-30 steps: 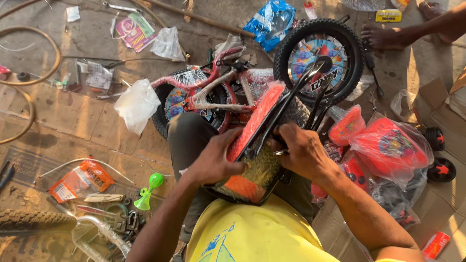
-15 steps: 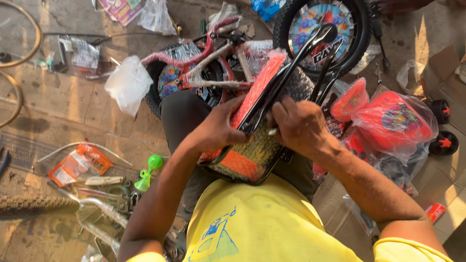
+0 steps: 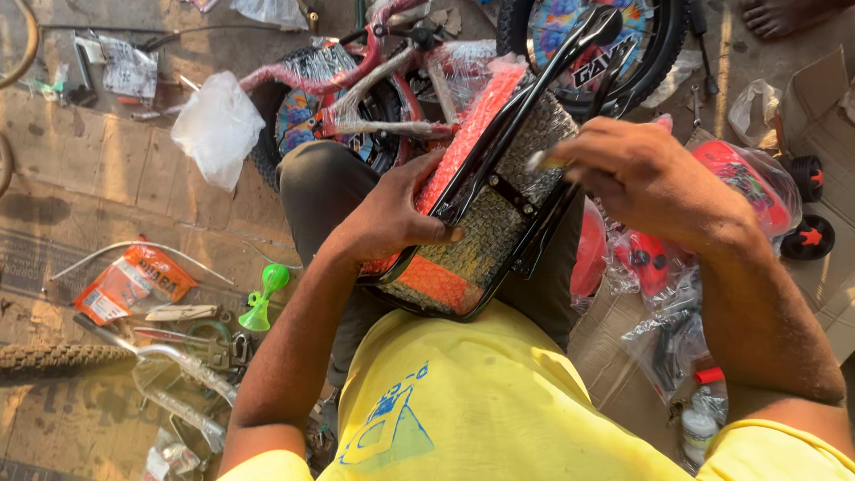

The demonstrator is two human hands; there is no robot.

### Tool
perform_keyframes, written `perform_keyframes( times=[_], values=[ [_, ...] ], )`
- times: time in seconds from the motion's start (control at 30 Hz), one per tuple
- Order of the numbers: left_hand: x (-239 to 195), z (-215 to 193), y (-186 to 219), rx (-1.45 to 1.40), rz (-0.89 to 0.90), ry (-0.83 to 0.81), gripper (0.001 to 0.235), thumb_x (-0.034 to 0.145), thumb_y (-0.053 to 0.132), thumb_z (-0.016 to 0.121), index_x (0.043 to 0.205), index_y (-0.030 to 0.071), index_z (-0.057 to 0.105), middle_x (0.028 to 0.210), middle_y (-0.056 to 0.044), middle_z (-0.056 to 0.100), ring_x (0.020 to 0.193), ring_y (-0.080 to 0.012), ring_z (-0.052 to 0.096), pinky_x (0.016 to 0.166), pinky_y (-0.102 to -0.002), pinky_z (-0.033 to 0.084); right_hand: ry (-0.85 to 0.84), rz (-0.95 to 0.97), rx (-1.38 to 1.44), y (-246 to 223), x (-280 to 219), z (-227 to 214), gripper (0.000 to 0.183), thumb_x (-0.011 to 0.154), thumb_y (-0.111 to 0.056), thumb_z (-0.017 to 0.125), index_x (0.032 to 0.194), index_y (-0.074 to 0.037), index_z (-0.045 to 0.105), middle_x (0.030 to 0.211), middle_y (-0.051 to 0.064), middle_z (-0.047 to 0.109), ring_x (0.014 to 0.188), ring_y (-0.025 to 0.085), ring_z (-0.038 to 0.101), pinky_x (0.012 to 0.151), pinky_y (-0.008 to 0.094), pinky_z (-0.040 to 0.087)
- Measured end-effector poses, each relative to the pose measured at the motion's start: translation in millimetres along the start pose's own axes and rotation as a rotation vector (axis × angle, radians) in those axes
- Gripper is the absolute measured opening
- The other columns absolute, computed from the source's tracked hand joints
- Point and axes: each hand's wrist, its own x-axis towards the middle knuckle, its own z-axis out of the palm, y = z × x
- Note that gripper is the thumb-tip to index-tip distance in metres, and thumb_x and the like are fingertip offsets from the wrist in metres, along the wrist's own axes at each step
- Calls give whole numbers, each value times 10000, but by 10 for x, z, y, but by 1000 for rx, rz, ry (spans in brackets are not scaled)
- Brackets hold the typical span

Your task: The person unwraps a bicycle seat from bubble wrap and uses a wrench to tighten the bolts on the seat post. The person is sitting on the floor surrounded by bicycle parts and packaging materials.

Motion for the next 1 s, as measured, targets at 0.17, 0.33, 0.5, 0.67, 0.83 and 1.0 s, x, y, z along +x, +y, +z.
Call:
perform_keyframes(
  times=[0.17, 0.33, 0.5, 0.67, 0.83, 1.0],
  values=[
    [1, 39, 18, -29, -1, -9, 914, 669, 168, 855, 1495, 15, 498, 1310, -47, 646, 1177, -134, 561, 1087, -275, 436, -52, -21, 22, -10, 235, 233, 144, 916, -158, 769, 1051, -110, 776, 845, 47, 654, 784, 271, 651, 692, 410, 488],
    [-30, 23, 7, 5, -23, 10, 911, 669, 174, 853, 1497, 19, 508, 1271, -50, 652, 1142, -135, 555, 1066, -275, 446, 26, -208, -217, 101, 267, 287, 198, 811, -139, 777, 1006, -160, 795, 766, 26, 621, 758, 246, 632, 732, 484, 450],
    [-46, 34, -29, 36, 66, 46, 922, 653, 149, 870, 1487, -4, 509, 1355, -60, 633, 1231, -140, 551, 1123, -283, 406, 67, -90, -160, 56, 209, 378, 243, 886, -169, 808, 1085, -76, 706, 892, 51, 633, 782, 254, 603, 717, 422, 470],
    [-23, 4, -2, -32, 24, 94, 911, 621, 116, 860, 1461, -2, 527, 1349, -67, 645, 1227, -143, 560, 1117, -288, 412, 239, -129, -401, -423, -165, 550, 275, 880, -67, 707, 1144, -23, 644, 861, 127, 600, 718, 309, 581, 684, 472, 475],
    [-34, 52, -78, -84, -35, 96, 891, 614, 64, 775, 1463, 15, 509, 1394, -48, 624, 1288, -140, 563, 1142, -304, 388, -12, -180, -187, -733, -242, 753, 122, 802, -155, 673, 874, -96, 594, 702, 110, 556, 647, 330, 591, 555, 489, 441],
    [-19, 116, -59, -87, -76, 111, 880, 617, 17, 708, 1468, -31, 491, 1350, -109, 646, 1232, -173, 591, 1075, -321, 445, -81, -235, -21, -773, 109, 540, 218, 894, -213, 679, 1020, -40, 638, 740, 112, 604, 690, 313, 639, 604, 467, 500]
  ],
)
